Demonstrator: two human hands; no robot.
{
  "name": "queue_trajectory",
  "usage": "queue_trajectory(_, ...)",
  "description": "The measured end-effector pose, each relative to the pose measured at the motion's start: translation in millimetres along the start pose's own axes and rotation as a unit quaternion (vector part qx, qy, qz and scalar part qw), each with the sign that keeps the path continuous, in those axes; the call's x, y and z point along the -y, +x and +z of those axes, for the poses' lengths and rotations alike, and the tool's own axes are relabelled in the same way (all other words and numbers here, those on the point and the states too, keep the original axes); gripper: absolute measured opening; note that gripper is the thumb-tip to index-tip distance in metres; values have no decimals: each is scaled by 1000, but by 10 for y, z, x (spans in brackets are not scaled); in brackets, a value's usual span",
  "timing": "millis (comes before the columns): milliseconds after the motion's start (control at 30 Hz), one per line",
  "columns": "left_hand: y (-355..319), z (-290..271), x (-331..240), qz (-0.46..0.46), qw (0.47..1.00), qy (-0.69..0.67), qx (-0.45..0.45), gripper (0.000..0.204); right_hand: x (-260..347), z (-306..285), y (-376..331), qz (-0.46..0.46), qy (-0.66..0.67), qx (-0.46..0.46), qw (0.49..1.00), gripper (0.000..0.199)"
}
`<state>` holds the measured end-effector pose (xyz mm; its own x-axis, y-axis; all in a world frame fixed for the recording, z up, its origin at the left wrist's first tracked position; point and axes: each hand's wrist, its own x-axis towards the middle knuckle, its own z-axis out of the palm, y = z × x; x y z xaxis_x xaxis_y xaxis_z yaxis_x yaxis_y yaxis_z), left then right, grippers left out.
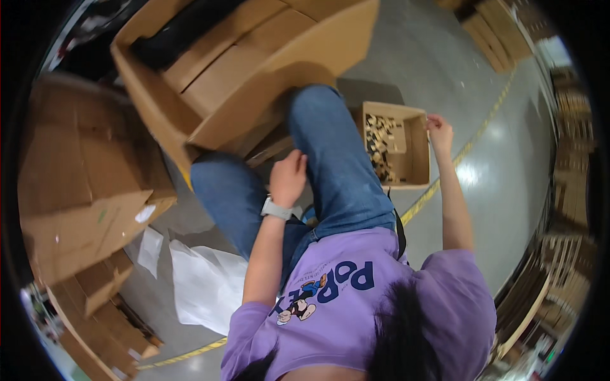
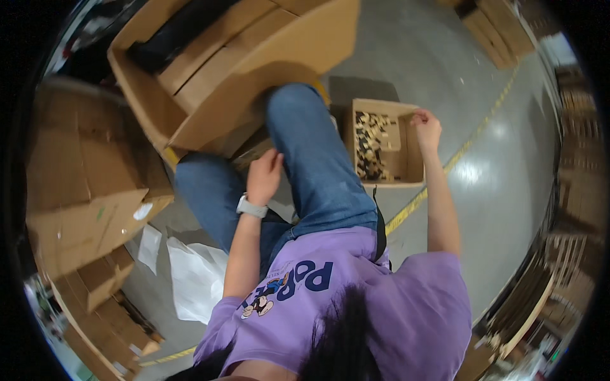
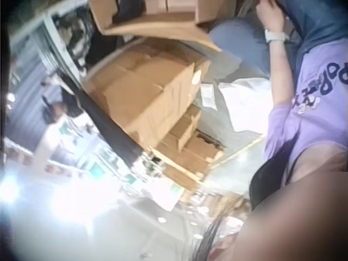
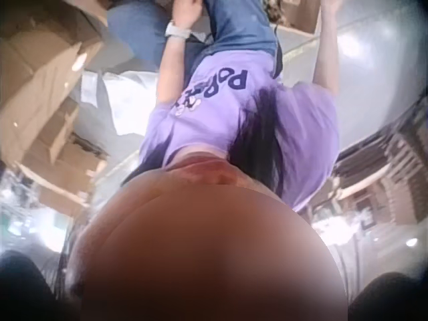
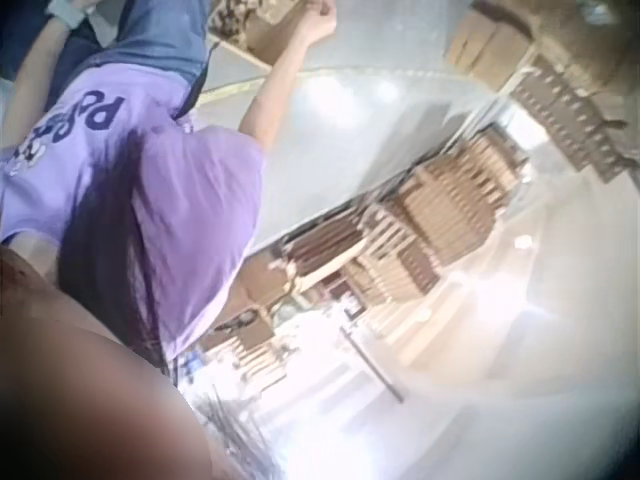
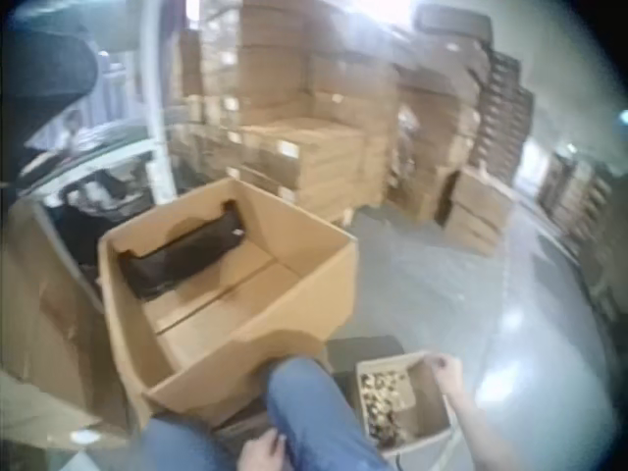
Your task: Attaching small black plastic pieces to larger black plastic panels and organizing them into a cardboard box.
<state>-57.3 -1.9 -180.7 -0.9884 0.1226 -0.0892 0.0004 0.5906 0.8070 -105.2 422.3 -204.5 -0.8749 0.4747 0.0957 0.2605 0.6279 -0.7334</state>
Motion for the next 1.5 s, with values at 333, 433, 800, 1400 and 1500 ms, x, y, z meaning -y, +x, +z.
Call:
queue_trajectory(333,279,-686,-788,11,996,-5,-89,14,-2206,1039,-1029,139,-108,250,952,18)
queue_trajectory(433,1010,-1308,-856,65,975,104,-184,16,-2053,1438,-952,185,-30,278,942,20)
queue_trajectory(800,4256,-2142,1242,-210,780,589,-12,27,-1952,2158,-430,125,-159,246,948,30)
queue_trajectory(1400,4975,-2093,2163,10,736,676,34,17,-2673,2660,-838,187,-257,228,920,28)
queue_trajectory(1500,4702,-1881,1775,28,796,603,50,18,-2621,2500,-853,233,-238,201,921,27)
